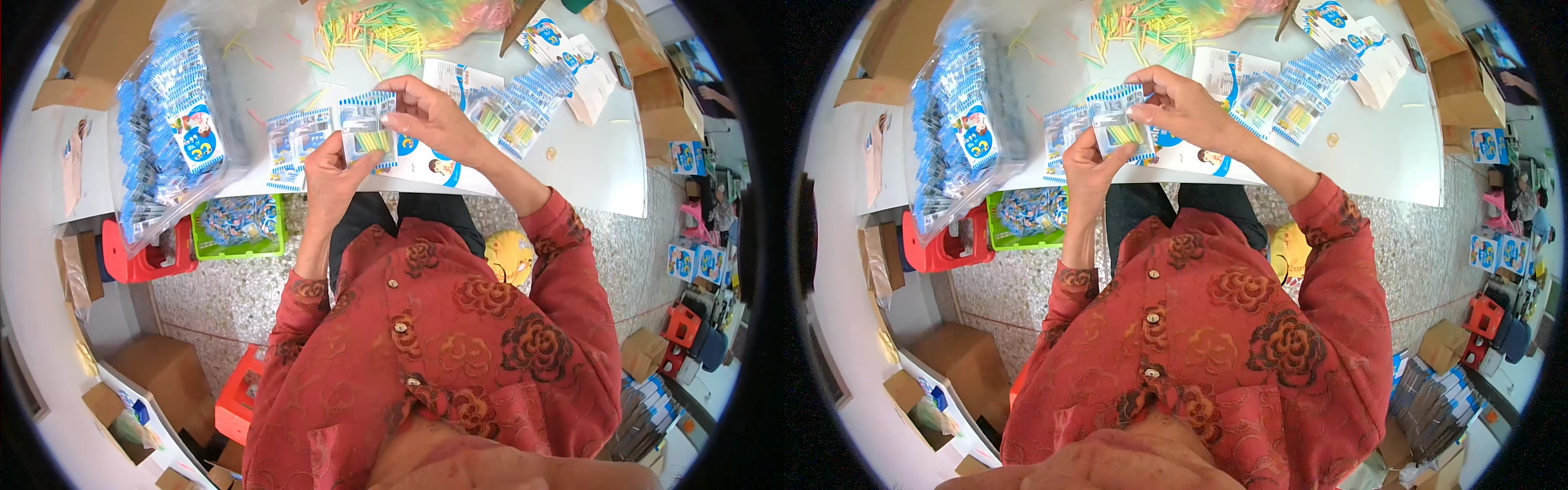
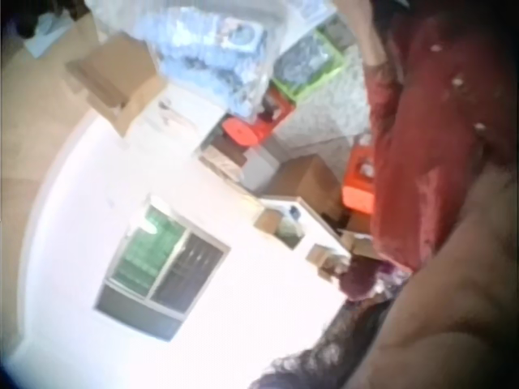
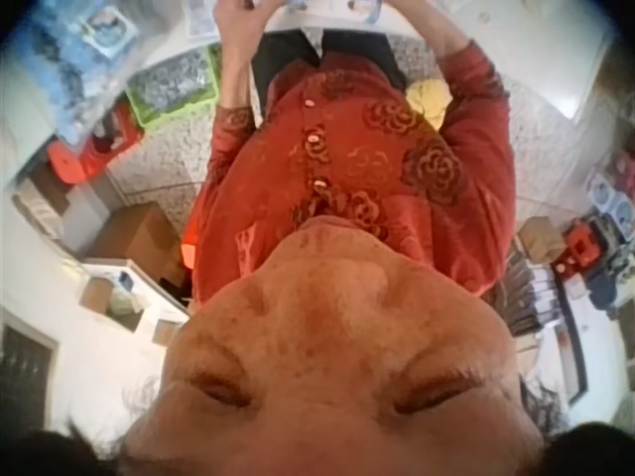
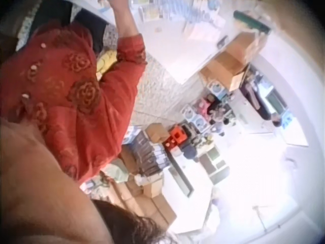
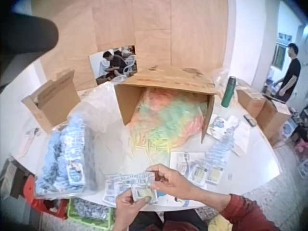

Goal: Putting small plastic pieces into individual plastic pouches.

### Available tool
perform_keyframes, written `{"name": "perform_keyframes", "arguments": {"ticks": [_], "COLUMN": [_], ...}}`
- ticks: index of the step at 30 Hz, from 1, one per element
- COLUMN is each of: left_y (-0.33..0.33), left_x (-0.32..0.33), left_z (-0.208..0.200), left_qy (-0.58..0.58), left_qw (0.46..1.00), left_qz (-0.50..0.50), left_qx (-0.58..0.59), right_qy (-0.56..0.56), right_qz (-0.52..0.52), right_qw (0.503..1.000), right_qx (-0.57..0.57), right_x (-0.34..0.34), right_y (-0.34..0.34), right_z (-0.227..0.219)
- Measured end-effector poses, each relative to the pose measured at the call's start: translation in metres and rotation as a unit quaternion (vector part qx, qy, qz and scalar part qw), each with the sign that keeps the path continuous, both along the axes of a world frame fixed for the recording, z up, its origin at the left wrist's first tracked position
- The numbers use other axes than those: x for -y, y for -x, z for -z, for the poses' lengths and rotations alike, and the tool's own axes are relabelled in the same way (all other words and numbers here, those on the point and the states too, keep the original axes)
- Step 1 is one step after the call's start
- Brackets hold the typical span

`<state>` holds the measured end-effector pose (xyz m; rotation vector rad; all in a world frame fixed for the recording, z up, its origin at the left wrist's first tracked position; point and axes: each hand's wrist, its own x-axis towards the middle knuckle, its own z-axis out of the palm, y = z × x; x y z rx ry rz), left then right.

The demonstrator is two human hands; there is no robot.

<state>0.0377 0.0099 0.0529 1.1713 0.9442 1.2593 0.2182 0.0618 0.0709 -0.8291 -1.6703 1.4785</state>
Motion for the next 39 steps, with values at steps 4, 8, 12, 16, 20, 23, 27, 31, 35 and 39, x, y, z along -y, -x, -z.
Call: {"name": "perform_keyframes", "arguments": {"ticks": [4, 8, 12, 16, 20, 23, 27, 31, 35, 39], "left_y": [0.006, 0.001, 0.011, -0.008, 0.019, 0.069, 0.145, 0.184, 0.203, 0.216], "left_x": [-0.003, 0.0, 0.003, 0.0, -0.003, -0.009, -0.02, -0.035, -0.047, -0.053], "left_z": [0.009, 0.002, 0.007, 0.005, -0.011, -0.04, -0.056, -0.04, -0.03, -0.028], "left_qy": [-0.007, -0.029, -0.028, -0.04, -0.117, -0.092, -0.119, -0.102, -0.095, -0.079], "left_qw": [0.997, 0.993, 0.992, 0.995, 0.977, 0.968, 0.934, 0.912, 0.908, 0.919], "left_qz": [0.0, -0.071, -0.059, -0.015, -0.09, -0.217, -0.321, -0.348, -0.354, -0.3], "left_qx": [-0.078, -0.091, -0.112, -0.09, -0.156, -0.087, -0.104, -0.195, -0.201, -0.243], "right_qy": [-0.006, -0.048, -0.121, -0.073, 0.013, 0.012, 0.021, 0.055, 0.065, 0.078], "right_qz": [0.072, 0.107, 0.12, 0.141, 0.127, 0.098, 0.08, 0.082, 0.074, 0.082], "right_qw": [0.992, 0.993, 0.982, 0.978, 0.992, 0.995, 0.996, 0.994, 0.994, 0.991], "right_qx": [0.104, 0.028, 0.083, 0.135, -0.004, -0.003, 0.031, 0.045, 0.057, 0.066], "right_x": [0.012, 0.028, 0.027, 0.032, 0.035, 0.032, 0.029, 0.029, 0.029, 0.031], "right_y": [-0.019, -0.011, -0.009, -0.027, -0.016, -0.019, -0.023, -0.026, -0.032, -0.036], "right_z": [0.009, -0.011, 0.007, 0.007, -0.001, 0.003, 0.023, 0.038, 0.047, 0.049]}}
